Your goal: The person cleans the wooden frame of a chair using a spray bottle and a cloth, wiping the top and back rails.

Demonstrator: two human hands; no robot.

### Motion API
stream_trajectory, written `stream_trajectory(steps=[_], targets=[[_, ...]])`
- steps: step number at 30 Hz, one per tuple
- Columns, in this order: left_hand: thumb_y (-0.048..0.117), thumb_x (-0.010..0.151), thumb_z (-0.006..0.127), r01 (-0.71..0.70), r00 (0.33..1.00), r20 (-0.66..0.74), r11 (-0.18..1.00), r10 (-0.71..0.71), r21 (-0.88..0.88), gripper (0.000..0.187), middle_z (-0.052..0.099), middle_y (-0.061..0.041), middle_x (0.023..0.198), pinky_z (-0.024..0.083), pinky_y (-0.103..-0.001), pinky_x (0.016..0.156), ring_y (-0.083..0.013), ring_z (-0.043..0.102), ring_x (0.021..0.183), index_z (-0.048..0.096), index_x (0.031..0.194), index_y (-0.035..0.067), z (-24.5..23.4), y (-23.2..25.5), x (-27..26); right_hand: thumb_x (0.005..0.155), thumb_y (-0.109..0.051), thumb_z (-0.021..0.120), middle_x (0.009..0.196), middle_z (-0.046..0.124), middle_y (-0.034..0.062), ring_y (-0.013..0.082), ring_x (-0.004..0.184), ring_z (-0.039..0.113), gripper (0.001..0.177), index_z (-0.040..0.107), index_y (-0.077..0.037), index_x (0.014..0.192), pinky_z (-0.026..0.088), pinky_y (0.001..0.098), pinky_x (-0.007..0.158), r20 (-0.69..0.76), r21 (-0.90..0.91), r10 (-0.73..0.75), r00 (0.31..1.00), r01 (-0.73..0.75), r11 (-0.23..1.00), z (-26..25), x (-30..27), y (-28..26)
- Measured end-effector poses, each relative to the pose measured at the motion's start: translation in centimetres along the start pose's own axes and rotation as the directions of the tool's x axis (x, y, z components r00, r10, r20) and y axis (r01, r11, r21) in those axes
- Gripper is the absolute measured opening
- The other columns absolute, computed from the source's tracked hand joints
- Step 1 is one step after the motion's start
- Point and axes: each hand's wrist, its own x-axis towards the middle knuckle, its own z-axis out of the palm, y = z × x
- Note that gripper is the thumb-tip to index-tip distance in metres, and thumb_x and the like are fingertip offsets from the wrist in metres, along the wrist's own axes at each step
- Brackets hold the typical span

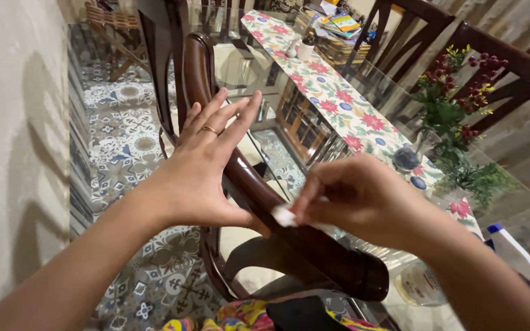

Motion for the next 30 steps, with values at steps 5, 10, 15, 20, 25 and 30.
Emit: stream_trajectory(steps=[5, 10, 15, 20, 25, 30], targets=[[0.064, 0.048, 0.089, 0.001, 1.000, -0.029, 0.998, -0.003, -0.066, 0.158, 0.013, -0.025, 0.164, 0.000, -0.047, 0.124, -0.0359, 0.000, 0.155, -0.014, 0.158, 0.020, -0.2, 0.2, -0.2, 0.085, -0.006, 0.077, 0.092, 0.082, 0.0050, 0.0114, 0.088, 0.079, 0.006, 0.073, -0.002, 0.083, 0.062, 0.0292, 0.087, -0.070, 0.116, -0.113, 0.991, 0.121, 0.986, 1.7, 4.8, 0.4], [0.073, 0.041, 0.091, 0.007, 0.999, -0.041, 0.991, -0.013, -0.130, 0.168, 0.005, -0.026, 0.169, 0.001, -0.048, 0.117, -0.0350, -0.003, 0.154, -0.019, 0.156, 0.019, -0.2, 0.3, -0.3, 0.089, -0.008, 0.077, 0.093, 0.078, 0.0069, 0.0112, 0.086, 0.073, 0.013, 0.076, 0.000, 0.099, 0.062, 0.0262, 0.081, -0.355, 0.158, -0.272, 0.894, 0.344, 0.925, 3.2, 6.6, 2.1], [0.079, 0.037, 0.089, 0.089, 0.995, 0.067, 0.985, -0.080, -0.149, 0.172, 0.002, -0.016, 0.168, 0.004, -0.049, 0.119, -0.0313, -0.006, 0.156, -0.014, 0.164, 0.024, -1.1, 0.0, -0.3, 0.103, -0.018, 0.069, 0.094, 0.071, 0.0106, 0.0150, 0.075, 0.058, 0.029, 0.077, -0.003, 0.126, 0.046, 0.0247, 0.062, -0.404, 0.604, 0.409, 0.818, -0.097, 0.791, -0.8, 1.9, 6.7], [0.066, 0.084, 0.071, 0.120, 0.991, 0.116, 0.786, -0.062, -0.607, 0.097, 0.054, -0.010, 0.159, 0.039, -0.042, 0.112, -0.0261, 0.052, 0.143, 0.044, 0.161, 0.015, -2.6, -0.4, 1.4, 0.097, -0.001, 0.064, 0.103, 0.070, 0.0068, 0.0110, 0.084, 0.068, 0.036, 0.061, -0.002, 0.133, 0.057, 0.0209, 0.071, -0.296, 0.950, 0.306, 0.905, 0.248, 0.187, -3.5, -3.9, 12.3], [0.040, 0.096, 0.069, -0.055, 0.994, 0.024, 0.690, 0.104, -0.722, 0.059, 0.076, -0.007, 0.133, 0.053, -0.032, 0.101, -0.0178, 0.072, 0.121, 0.062, 0.144, 0.006, -1.7, 4.3, 5.5, 0.096, 0.005, 0.059, 0.104, 0.068, 0.0118, 0.0156, 0.090, 0.072, 0.021, 0.057, 0.008, 0.116, 0.061, 0.0251, 0.080, -0.293, 0.925, 0.447, 0.845, 0.369, -0.092, -2.2, -6.9, 11.0], [0.034, 0.088, 0.073, 0.019, 0.982, 0.132, 0.623, 0.136, -0.782, 0.055, 0.081, -0.008, 0.112, 0.059, -0.028, 0.085, -0.0126, 0.075, 0.101, 0.066, 0.134, 0.005, -0.7, 9.9, 8.8, 0.091, 0.005, 0.061, 0.107, 0.070, 0.0163, 0.0187, 0.092, 0.073, 0.029, 0.059, 0.013, 0.119, 0.062, 0.0239, 0.081, -0.282, 0.896, 0.431, 0.857, 0.396, -0.202, -0.9, -8.5, 7.4]])
